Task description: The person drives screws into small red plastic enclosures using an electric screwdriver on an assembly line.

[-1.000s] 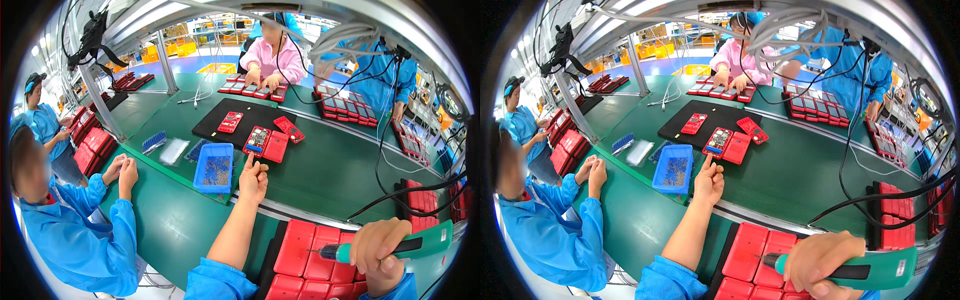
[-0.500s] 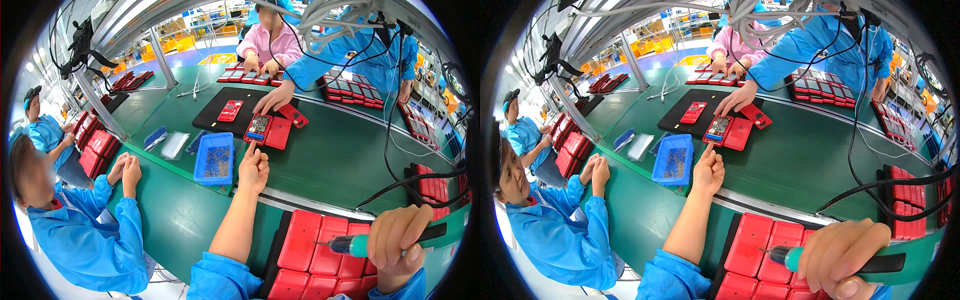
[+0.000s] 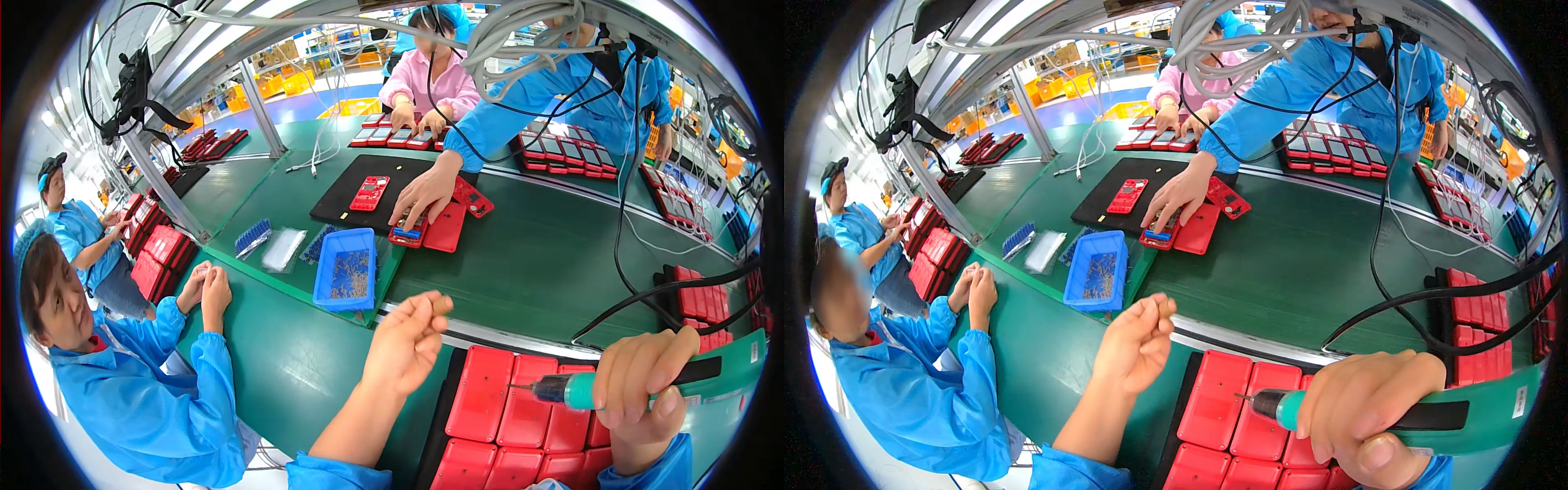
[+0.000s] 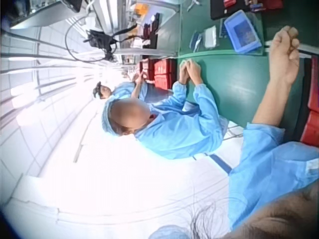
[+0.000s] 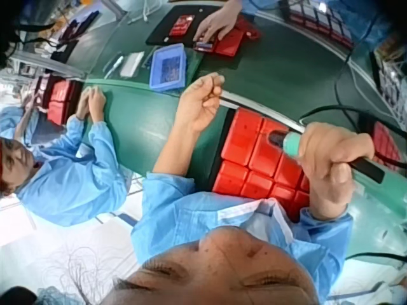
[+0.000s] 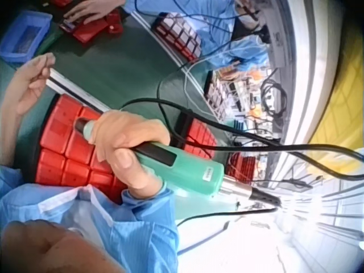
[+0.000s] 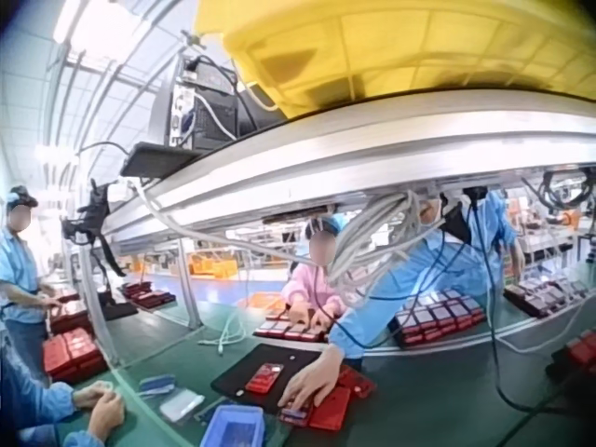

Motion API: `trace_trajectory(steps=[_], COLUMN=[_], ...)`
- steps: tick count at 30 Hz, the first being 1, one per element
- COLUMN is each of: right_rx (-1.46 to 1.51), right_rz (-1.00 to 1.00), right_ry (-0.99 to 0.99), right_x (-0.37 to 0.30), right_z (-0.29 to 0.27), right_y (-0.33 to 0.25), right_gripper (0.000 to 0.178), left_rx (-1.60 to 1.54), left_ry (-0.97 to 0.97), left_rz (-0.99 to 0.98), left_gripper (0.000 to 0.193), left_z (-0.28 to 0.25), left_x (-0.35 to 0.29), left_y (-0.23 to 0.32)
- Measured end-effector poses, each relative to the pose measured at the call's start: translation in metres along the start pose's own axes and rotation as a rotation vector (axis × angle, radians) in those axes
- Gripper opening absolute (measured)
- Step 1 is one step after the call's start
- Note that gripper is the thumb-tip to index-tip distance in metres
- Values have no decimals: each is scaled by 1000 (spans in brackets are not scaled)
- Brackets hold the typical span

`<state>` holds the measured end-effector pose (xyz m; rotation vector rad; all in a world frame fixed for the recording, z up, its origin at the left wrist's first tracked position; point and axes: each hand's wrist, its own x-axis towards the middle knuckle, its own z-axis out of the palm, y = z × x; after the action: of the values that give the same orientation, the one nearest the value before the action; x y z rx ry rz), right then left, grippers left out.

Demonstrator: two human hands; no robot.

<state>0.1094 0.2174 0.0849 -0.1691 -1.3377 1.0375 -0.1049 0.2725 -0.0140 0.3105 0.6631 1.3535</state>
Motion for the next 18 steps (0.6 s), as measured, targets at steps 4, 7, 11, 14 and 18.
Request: trace_trajectory(steps=[4, 7, 11, 14, 18], right_rx=[23, 15, 21, 30, 47], right_rz=[-34, -91, -129, -138, -151], right_ry=[-13, 7, 48, 30, -1], right_x=[0, 0, -1, 0, 1], right_z=[4, 5, 5, 4, 2], right_y=[-5, -9, -17, -13, -17], right_gripper=[20, 21, 21, 20, 20], left_rx=[-140, -139, -115, -106, -58], left_ry=[-162, -147, -231, -255, -220], left_rz=[-157, -233, -307, -306, -355], left_gripper=[15, 17, 21, 21, 20], left_z=[6, 14, 15, 12, 16], left_x=[-39, -54, -63, -61, -63], left_y=[-8, -15, -22, -25, -34])
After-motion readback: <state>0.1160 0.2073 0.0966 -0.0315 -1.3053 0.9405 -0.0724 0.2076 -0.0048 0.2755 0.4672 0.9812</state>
